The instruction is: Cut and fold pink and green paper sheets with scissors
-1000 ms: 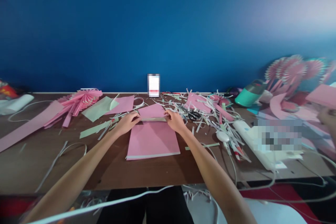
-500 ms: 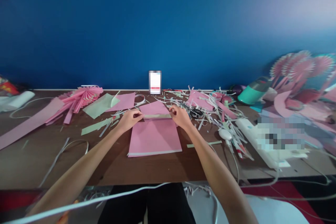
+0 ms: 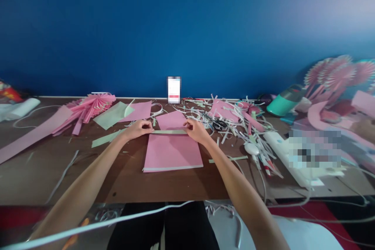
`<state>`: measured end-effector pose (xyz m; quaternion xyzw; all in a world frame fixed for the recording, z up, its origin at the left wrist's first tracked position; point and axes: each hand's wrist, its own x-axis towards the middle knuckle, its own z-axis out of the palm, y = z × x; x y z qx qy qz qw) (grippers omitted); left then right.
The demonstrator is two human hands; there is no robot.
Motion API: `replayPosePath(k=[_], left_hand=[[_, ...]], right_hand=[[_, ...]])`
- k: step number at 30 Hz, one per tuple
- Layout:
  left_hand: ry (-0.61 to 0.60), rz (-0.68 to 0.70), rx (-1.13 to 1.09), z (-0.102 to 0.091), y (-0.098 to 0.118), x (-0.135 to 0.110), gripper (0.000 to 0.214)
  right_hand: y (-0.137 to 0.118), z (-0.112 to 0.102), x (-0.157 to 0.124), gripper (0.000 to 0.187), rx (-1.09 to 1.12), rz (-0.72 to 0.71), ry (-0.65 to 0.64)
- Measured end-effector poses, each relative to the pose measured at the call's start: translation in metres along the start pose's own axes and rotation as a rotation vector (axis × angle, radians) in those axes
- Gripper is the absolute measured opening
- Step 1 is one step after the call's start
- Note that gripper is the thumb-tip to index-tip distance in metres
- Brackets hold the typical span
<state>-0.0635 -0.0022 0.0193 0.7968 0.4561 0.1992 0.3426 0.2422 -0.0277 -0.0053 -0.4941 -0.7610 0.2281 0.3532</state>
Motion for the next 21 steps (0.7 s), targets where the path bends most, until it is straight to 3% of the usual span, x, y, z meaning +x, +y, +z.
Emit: replayPosePath(k=[21], left_hand=[[-0.100, 0.002, 0.034, -0.0052, -0.0042, 0.0012, 0.024]], right_hand=[[0.0022, 0.0033, -0.0004, 0.015, -0.089, -0.003, -0.014]])
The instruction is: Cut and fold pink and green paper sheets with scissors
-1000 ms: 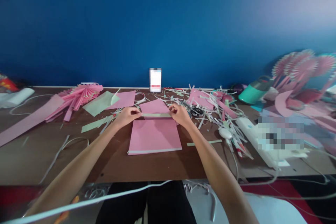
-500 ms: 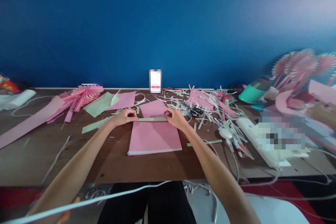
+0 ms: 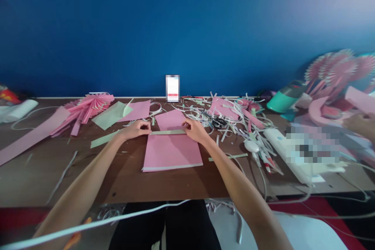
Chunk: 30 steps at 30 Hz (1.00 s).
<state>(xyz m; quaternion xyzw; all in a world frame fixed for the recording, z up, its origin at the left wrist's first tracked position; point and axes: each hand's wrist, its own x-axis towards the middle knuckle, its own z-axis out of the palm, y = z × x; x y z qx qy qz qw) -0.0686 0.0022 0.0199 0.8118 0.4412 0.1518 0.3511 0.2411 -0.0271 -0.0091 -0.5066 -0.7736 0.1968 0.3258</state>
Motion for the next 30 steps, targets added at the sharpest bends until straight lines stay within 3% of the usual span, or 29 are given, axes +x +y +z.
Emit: replayPosePath(k=[30], left_hand=[[-0.018, -0.024, 0.086, 0.0026, 0.0016, 0.0001, 0.015]], right_hand=[[0.0008, 0.0069, 0.0003, 0.015, -0.039, -0.015, -0.022]])
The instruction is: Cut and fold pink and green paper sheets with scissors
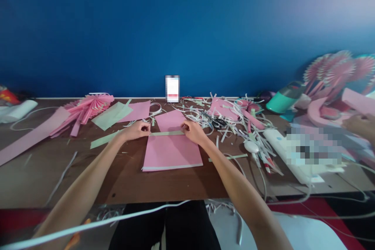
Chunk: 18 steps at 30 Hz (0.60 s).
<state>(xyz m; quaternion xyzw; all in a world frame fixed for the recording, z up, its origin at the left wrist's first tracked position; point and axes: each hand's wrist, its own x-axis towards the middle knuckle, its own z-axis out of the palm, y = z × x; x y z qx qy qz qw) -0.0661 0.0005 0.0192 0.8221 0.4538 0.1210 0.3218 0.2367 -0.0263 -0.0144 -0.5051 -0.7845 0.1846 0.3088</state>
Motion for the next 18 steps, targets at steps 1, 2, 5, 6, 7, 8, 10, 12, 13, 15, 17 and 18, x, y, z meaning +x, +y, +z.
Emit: replayPosePath(k=[1, 2, 5, 6, 7, 8, 10, 12, 13, 15, 17, 18], left_hand=[[0.002, -0.007, 0.001, 0.0006, 0.0004, 0.0003, 0.015], [0.005, -0.014, 0.003, 0.0013, 0.0007, 0.0007, 0.015], [0.016, -0.032, 0.022, 0.0038, 0.0010, 0.0025, 0.015], [0.022, -0.040, 0.034, 0.0047, 0.0011, 0.0033, 0.015], [0.028, -0.048, 0.047, 0.0056, 0.0012, 0.0039, 0.015], [0.034, -0.055, 0.061, 0.0065, 0.0015, 0.0044, 0.014], [0.050, -0.063, 0.090, 0.0079, 0.0023, 0.0050, 0.014], [0.058, -0.063, 0.112, 0.0088, 0.0032, 0.0049, 0.013], [0.059, -0.065, 0.121, 0.0090, 0.0035, 0.0047, 0.013], [0.058, -0.076, 0.134, 0.0092, 0.0038, 0.0043, 0.014], [0.057, -0.087, 0.148, 0.0093, 0.0032, 0.0046, 0.014], [0.055, -0.087, 0.154, 0.0094, 0.0027, 0.0049, 0.014]], right_hand=[[-0.0003, -0.0001, -0.0001, 0.014, -0.003, 0.002, -0.001], [-0.0006, -0.0002, -0.0001, 0.014, -0.006, 0.001, -0.001], [-0.0013, -0.0005, -0.0002, 0.013, -0.017, -0.005, 0.000], [-0.0013, -0.0005, -0.0002, 0.012, -0.018, -0.007, 0.002], [-0.0012, -0.0004, -0.0003, 0.012, -0.019, -0.007, 0.003], [-0.0010, -0.0002, -0.0003, 0.012, -0.020, -0.008, 0.003], [-0.0004, 0.0003, -0.0006, 0.012, -0.022, -0.010, 0.001], [0.0000, 0.0008, -0.0009, 0.012, -0.023, -0.018, -0.001], [0.0000, 0.0011, -0.0011, 0.013, -0.026, -0.023, -0.002], [-0.0002, 0.0014, -0.0014, 0.014, -0.039, -0.034, -0.007], [-0.0006, 0.0015, -0.0016, 0.014, -0.058, -0.040, -0.011], [-0.0008, 0.0016, -0.0017, 0.014, -0.066, -0.043, -0.012]])
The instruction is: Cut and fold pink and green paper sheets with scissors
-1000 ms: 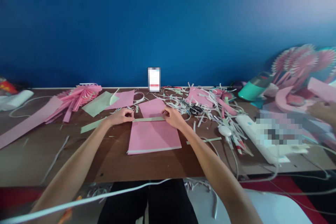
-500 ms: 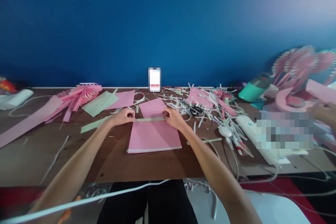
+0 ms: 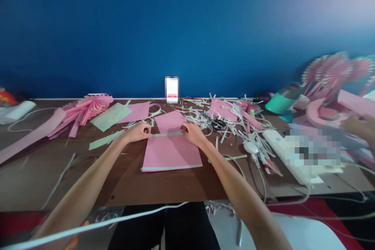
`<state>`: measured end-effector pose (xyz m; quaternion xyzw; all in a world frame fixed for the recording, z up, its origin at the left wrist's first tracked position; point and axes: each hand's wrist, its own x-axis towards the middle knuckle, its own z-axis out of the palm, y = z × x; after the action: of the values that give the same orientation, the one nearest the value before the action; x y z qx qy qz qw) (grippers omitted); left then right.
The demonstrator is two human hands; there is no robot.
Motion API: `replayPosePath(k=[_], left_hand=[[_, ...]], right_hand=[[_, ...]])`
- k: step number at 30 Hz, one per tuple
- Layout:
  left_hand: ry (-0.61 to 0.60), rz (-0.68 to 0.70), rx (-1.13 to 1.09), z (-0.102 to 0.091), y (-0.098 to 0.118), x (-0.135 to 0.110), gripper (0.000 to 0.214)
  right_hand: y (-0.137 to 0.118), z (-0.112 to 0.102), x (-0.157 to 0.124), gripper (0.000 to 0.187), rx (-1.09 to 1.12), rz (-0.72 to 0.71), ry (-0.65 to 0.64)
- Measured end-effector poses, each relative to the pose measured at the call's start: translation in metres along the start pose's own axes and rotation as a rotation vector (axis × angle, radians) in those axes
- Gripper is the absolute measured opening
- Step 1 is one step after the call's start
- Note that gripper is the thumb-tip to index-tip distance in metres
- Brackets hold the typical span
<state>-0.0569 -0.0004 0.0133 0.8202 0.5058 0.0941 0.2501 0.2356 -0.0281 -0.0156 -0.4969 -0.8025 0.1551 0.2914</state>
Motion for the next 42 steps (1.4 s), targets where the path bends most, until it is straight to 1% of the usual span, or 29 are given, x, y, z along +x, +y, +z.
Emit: replayPosePath(k=[4, 7, 9, 11, 14, 16, 18, 20, 21, 23, 25, 27, 30, 33, 38, 42], left_hand=[[-0.004, 0.017, 0.029, 0.002, -0.003, 0.002, 0.013], [0.012, 0.016, 0.086, 0.002, -0.004, 0.002, 0.015], [0.026, 0.041, 0.131, 0.003, -0.002, -0.001, 0.012], [0.064, 0.133, 0.163, 0.004, 0.002, -0.004, 0.003], [0.129, 0.372, 0.198, 0.010, 0.012, -0.006, 0.037], [0.126, 0.512, 0.246, 0.019, 0.021, -0.005, 0.053], [0.101, 0.603, 0.301, 0.029, 0.028, -0.003, 0.055], [0.076, 0.663, 0.361, 0.037, 0.032, -0.001, 0.047], [0.069, 0.677, 0.395, 0.040, 0.033, 0.000, 0.041], [0.073, 0.672, 0.456, 0.044, 0.034, 0.001, 0.031], [0.090, 0.650, 0.489, 0.045, 0.032, 0.000, 0.027], [0.108, 0.637, 0.495, 0.046, 0.031, -0.003, 0.027], [0.124, 0.616, 0.504, 0.047, 0.030, -0.007, 0.027], [0.147, 0.583, 0.496, 0.047, 0.031, -0.009, 0.027], [0.183, 0.578, 0.458, 0.046, 0.031, -0.008, 0.026], [0.182, 0.611, 0.445, 0.044, 0.030, -0.008, 0.025]], right_hand=[[-0.002, 0.000, 0.000, 0.012, -0.027, -0.020, -0.003], [-0.005, 0.000, 0.000, 0.011, -0.059, -0.036, -0.011], [-0.007, 0.000, 0.000, 0.011, -0.071, -0.050, -0.014], [-0.009, 0.000, 0.000, 0.011, -0.076, -0.069, -0.012], [-0.008, 0.000, -0.001, 0.010, -0.082, -0.092, 0.005], [-0.007, 0.001, -0.001, 0.010, -0.091, -0.103, 0.016], [-0.006, 0.001, -0.001, 0.012, -0.109, -0.111, 0.022], [-0.007, 0.001, -0.001, 0.015, -0.131, -0.135, 0.034], [-0.008, 0.001, -0.002, 0.019, -0.141, -0.166, 0.031], [-0.010, 0.001, -0.002, 0.029, -0.155, -0.271, -0.011], [-0.012, 0.001, -0.002, 0.037, -0.141, -0.374, -0.081], [-0.012, 0.000, -0.002, 0.038, -0.094, -0.406, -0.134], [-0.008, -0.002, -0.001, 0.031, -0.021, -0.369, -0.156], [-0.001, -0.006, -0.001, 0.024, -0.013, -0.311, -0.135], [0.006, -0.013, -0.002, 0.025, -0.149, -0.191, -0.075], [0.005, -0.011, -0.003, 0.026, -0.273, -0.174, -0.003]])
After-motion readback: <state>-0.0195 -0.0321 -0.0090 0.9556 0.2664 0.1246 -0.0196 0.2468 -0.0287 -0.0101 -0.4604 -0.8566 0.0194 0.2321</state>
